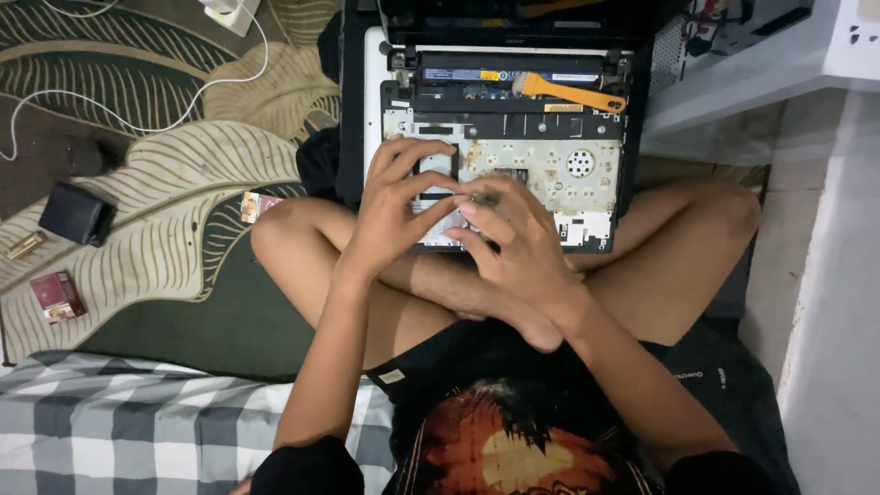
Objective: Removing internal screws from a laptop chassis using a manual screwdriver.
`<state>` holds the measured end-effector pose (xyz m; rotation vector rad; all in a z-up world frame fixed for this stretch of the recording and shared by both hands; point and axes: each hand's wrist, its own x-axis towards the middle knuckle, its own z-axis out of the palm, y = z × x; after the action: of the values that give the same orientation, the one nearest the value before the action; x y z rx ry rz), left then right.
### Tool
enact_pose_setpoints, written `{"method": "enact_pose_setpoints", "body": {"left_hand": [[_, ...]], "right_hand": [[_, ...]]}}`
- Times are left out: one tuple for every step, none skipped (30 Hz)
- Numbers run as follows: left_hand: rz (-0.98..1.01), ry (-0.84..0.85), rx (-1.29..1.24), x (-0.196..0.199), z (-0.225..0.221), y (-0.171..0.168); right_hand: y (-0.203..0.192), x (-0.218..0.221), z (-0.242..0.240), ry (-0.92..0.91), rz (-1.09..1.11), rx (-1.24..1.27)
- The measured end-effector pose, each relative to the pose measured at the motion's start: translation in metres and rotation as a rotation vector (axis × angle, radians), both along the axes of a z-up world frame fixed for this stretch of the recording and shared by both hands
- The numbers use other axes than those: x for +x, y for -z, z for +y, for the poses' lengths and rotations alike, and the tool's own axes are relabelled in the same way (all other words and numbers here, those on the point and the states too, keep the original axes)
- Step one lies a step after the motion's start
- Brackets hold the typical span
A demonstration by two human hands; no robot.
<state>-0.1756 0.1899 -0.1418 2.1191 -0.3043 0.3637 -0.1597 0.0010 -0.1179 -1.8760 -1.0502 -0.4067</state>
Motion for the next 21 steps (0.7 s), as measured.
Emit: {"method": "enact_pose_setpoints", "body": {"left_hand": [[0.005,-0.007,-0.005,0.0,-0.001,-0.003],[0.009,-0.015,-0.01,0.0,-0.002,-0.006],[0.008,-0.012,-0.008,-0.001,-0.001,-0.005],[0.006,-0.007,-0.001,-0.001,0.0,-0.004],[0.001,-0.002,0.005,0.0,0.0,-0.002],[-0.004,0.001,0.007,0.001,0.001,-0.001],[0.001,0.005,0.009,0.0,0.001,0.001],[0.005,0.01,0.01,0.0,0.002,0.004],[0.004,0.012,0.011,0.0,0.001,0.002],[0.008,0.01,0.004,0.0,0.001,0.0],[0.012,0.008,-0.003,0.001,0.001,-0.002],[0.01,0.01,-0.001,0.0,0.001,-0.002],[0.017,0.0,-0.011,0.0,0.0,-0.001],[0.024,-0.01,-0.022,0.001,0.0,-0.001],[0.024,-0.008,-0.022,0.0,0.0,-0.001],[0.029,-0.001,-0.015,0.0,0.0,-0.002],[0.034,0.006,-0.008,0.0,0.0,-0.002],[0.035,0.008,-0.008,-0.001,0.0,-0.001],[0.041,0.005,-0.005,-0.001,0.0,-0.001],[0.046,0.002,-0.003,-0.001,0.0,0.0],[0.045,0.004,-0.003,0.0,0.0,-0.001]], "right_hand": [[0.01,0.001,-0.003,0.049,-0.026,-0.026],[0.019,0.002,-0.005,0.099,-0.052,-0.052],[0.013,-0.001,-0.003,0.102,-0.053,-0.05],[0.007,-0.003,-0.001,0.059,-0.002,-0.006],[0.0,-0.004,0.001,0.016,0.047,0.037],[0.002,-0.001,0.001,0.019,0.042,0.039],[0.003,0.001,0.0,0.015,0.01,0.016],[0.004,0.003,0.0,0.012,-0.021,-0.007],[0.007,0.003,-0.003,0.014,-0.023,-0.006],[0.01,0.003,-0.005,0.042,-0.002,-0.027],[0.012,0.003,-0.007,0.07,0.018,-0.047],[0.002,0.003,-0.007,0.072,0.016,-0.045],[-0.008,0.002,-0.006,0.013,0.061,-0.041],[-0.018,0.002,-0.006,-0.047,0.106,-0.036],[-0.008,0.003,-0.008,-0.044,0.106,-0.037],[0.003,0.004,-0.01,0.005,0.037,-0.093],[0.013,0.004,-0.012,0.054,-0.031,-0.149],[0.01,0.002,-0.01,0.057,-0.031,-0.149],[0.006,0.001,-0.008,0.012,0.025,-0.118],[0.003,0.0,-0.006,-0.033,0.08,-0.087],[0.004,0.001,-0.006,-0.031,0.078,-0.086]]}}
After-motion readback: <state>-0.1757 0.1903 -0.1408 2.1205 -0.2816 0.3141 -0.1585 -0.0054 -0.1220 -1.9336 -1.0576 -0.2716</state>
